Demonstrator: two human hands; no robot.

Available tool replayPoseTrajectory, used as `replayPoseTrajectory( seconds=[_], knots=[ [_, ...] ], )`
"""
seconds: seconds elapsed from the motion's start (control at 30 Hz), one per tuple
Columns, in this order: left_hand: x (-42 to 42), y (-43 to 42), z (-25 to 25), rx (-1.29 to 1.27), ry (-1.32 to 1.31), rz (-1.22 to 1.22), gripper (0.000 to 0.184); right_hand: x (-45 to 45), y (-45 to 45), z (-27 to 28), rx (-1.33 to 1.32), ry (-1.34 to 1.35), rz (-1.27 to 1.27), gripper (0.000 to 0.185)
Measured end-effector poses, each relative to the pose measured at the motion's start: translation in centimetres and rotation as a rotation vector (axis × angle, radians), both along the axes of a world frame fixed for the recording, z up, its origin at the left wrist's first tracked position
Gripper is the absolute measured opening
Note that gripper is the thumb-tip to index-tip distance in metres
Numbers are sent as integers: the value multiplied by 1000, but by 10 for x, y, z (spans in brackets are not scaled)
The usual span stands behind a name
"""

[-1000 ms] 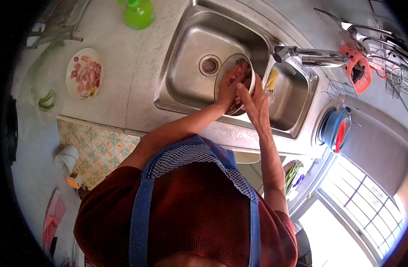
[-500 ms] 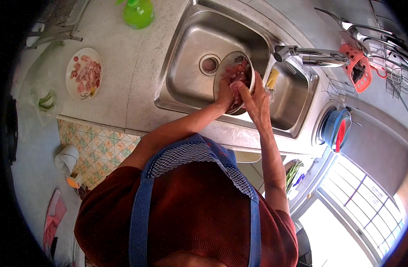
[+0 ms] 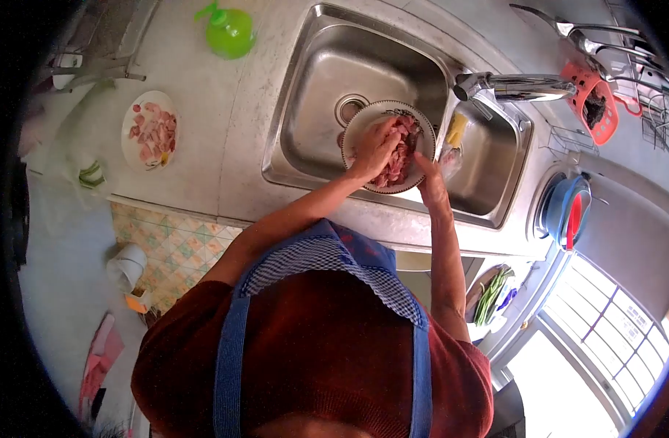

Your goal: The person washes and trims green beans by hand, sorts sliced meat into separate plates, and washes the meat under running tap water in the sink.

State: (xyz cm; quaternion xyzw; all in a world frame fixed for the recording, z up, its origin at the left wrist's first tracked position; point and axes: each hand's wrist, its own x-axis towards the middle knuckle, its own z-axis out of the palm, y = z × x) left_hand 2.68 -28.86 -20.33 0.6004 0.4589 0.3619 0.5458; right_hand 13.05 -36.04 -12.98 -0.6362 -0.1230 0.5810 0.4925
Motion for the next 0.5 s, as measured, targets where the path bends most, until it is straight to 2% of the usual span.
replayPoseTrajectory(
  seconds=[0.07, 0.1, 0.13, 0.2, 0.23, 0.33, 0.5],
  knots=[
    [2, 3, -15, 11, -134, -109, 51, 4, -7, -2, -3, 64, -51, 45],
    [-6, 10, -11, 15, -163, -324, 67, 3, -8, 2, -10, 69, -81, 49],
    [-15, 9, 3, 16, -165, -339, 67, 1, -10, 2, -7, 67, -96, 49],
    [-28, -3, 39, 402, 258, -282, 74, 0, -10, 3, 69, 92, -143, 53],
    [-30, -3, 46, 344, 310, -372, 79, -4, -8, 5, 115, 62, -141, 55],
    [-24, -5, 43, 375, 246, -329, 80, -11, -3, 13, 133, -79, -89, 56],
    [-7, -1, 28, 373, 125, -296, 68, -4, -5, 11, 57, -228, 1, 57]
  ],
)
